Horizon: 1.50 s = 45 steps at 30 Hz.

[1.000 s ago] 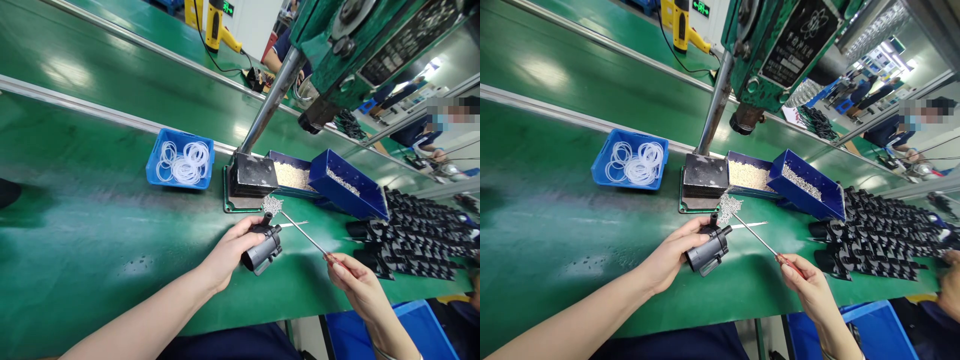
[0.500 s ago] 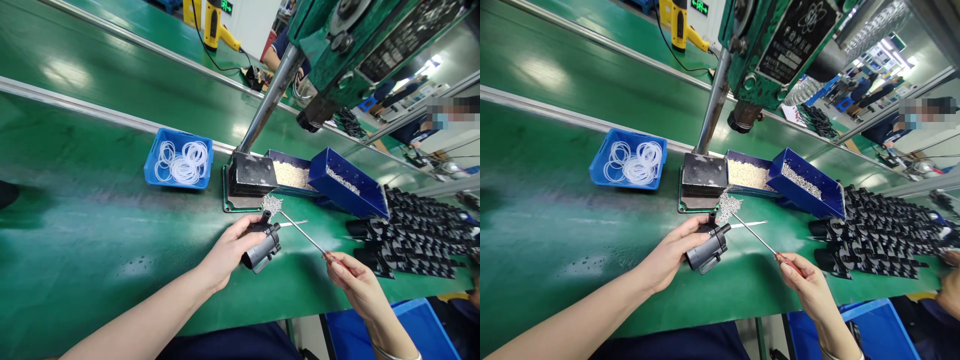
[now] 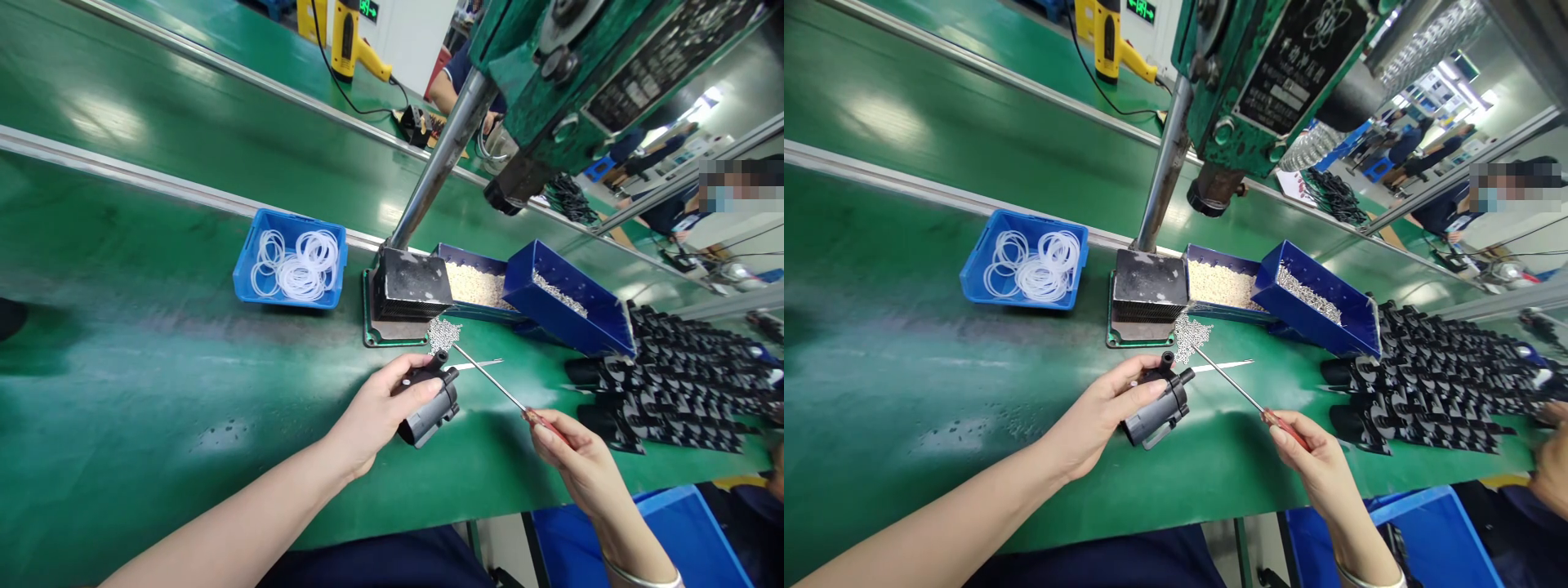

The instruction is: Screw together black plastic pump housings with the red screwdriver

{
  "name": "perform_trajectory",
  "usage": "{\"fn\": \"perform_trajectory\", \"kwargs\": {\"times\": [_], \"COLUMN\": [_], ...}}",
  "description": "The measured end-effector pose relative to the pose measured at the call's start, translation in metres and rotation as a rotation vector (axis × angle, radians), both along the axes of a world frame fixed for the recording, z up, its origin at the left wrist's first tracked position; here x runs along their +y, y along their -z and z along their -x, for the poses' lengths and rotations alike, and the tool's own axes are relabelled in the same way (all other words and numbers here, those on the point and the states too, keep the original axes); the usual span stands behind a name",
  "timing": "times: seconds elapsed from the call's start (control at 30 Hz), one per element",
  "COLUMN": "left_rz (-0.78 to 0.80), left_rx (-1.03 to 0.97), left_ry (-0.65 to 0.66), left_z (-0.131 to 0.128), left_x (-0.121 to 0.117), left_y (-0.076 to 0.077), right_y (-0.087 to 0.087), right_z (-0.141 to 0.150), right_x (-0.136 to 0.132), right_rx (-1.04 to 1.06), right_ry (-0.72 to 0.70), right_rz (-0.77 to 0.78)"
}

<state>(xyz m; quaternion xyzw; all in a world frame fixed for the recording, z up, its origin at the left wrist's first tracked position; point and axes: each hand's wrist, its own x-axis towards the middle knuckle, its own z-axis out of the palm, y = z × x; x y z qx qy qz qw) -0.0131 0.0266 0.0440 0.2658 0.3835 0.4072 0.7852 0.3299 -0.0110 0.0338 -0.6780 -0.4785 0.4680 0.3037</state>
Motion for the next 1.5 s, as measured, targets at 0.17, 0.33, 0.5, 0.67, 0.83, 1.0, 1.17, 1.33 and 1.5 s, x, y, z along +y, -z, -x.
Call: {"fn": "perform_trajectory", "kwargs": {"times": [0.17, 0.33, 0.5, 0.67, 0.83, 1.0, 1.17, 1.33, 1.5], "left_rz": [0.013, 0.038, -0.008, -0.089, -0.202, -0.323, -0.269, -0.279, -0.351], "left_rx": [-0.004, 0.008, -0.011, 0.060, 0.098, 0.011, -0.141, -0.110, 0.053], "left_ry": [-0.032, -0.057, -0.029, 0.007, 0.025, 0.093, 0.112, 0.053, 0.090], "left_z": [-0.001, 0.000, 0.003, 0.005, 0.001, -0.003, -0.005, -0.009, -0.013], "left_x": [0.000, 0.001, 0.001, 0.001, 0.001, 0.001, -0.001, 0.000, 0.001], "left_y": [0.000, 0.000, 0.000, 0.001, 0.005, 0.014, 0.015, 0.019, 0.024], "right_y": [0.010, 0.022, 0.042, 0.046, 0.016, 0.003, 0.017, 0.019, 0.021], "right_z": [-0.003, 0.000, -0.004, -0.009, 0.029, 0.101, 0.147, 0.153, 0.143], "right_x": [0.001, 0.003, 0.010, 0.020, 0.016, 0.006, 0.006, 0.008, 0.008], "right_rx": [-0.177, -0.387, -0.594, -0.725, -0.681, 0.158, 0.547, 0.489, 0.247], "right_ry": [-0.036, -0.068, -0.059, -0.088, -0.123, -0.488, -0.431, -0.319, -0.276], "right_rz": [-0.057, -0.193, -0.398, -0.543, -0.671, -0.439, -0.368, -0.474, -0.648]}}
